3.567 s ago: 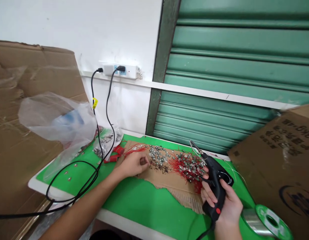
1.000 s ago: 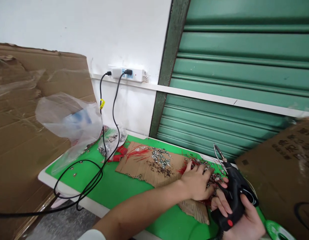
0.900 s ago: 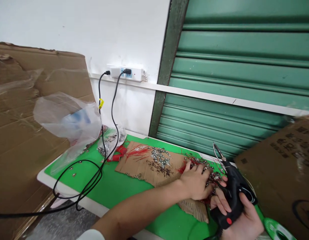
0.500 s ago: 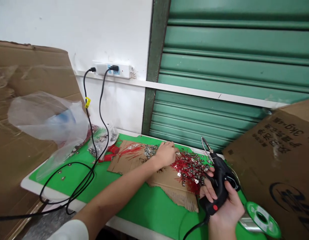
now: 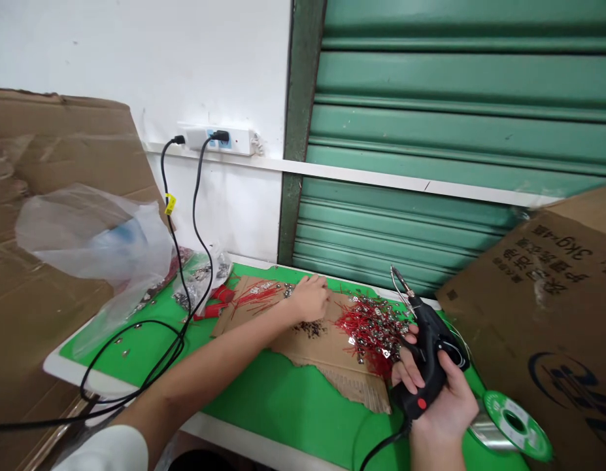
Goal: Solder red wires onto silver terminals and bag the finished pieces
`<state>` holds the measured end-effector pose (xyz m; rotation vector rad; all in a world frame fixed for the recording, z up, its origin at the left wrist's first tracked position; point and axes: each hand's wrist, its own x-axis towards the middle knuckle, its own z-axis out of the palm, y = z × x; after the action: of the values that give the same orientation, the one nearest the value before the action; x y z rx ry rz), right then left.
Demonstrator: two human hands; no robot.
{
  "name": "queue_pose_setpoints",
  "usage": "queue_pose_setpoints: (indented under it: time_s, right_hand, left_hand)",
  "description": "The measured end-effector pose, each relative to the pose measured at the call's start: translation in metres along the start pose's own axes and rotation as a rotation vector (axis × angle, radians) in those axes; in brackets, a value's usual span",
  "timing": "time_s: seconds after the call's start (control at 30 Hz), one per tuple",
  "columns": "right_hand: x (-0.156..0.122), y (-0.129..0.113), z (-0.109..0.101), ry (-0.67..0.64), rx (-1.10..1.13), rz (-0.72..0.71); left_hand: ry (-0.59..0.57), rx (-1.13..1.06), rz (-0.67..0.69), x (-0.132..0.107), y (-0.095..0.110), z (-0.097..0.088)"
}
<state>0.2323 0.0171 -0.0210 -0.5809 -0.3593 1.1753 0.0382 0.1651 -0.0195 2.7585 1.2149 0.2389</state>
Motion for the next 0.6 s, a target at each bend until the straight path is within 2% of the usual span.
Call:
queue_pose_setpoints:
  time_s: [0.17,0.37,0.5,0.6]
  right_hand:
    - [-0.001,-0.003,0.0,-0.059,-0.052,0.025]
    - [-0.001,-0.001,0.006,0.003,-0.028,0.042]
    - [-0.002,-0.002,0.01,0.068,-0.05,0.049]
    - [-0.002,-0.002,0.009,0.092,-0.079,0.079]
  left_hand:
    - [-0.008,-0.02,0.014,-0.005,-0.007,0.001]
    - [-0.02,0.062,0.048,-0.023,-0.01,0.002]
    - [0.086,0.053,-0.034,-0.05,-0.026,-0.007]
    - [0.172,0.011,-0.178,-0.07,-0.045,-0.014]
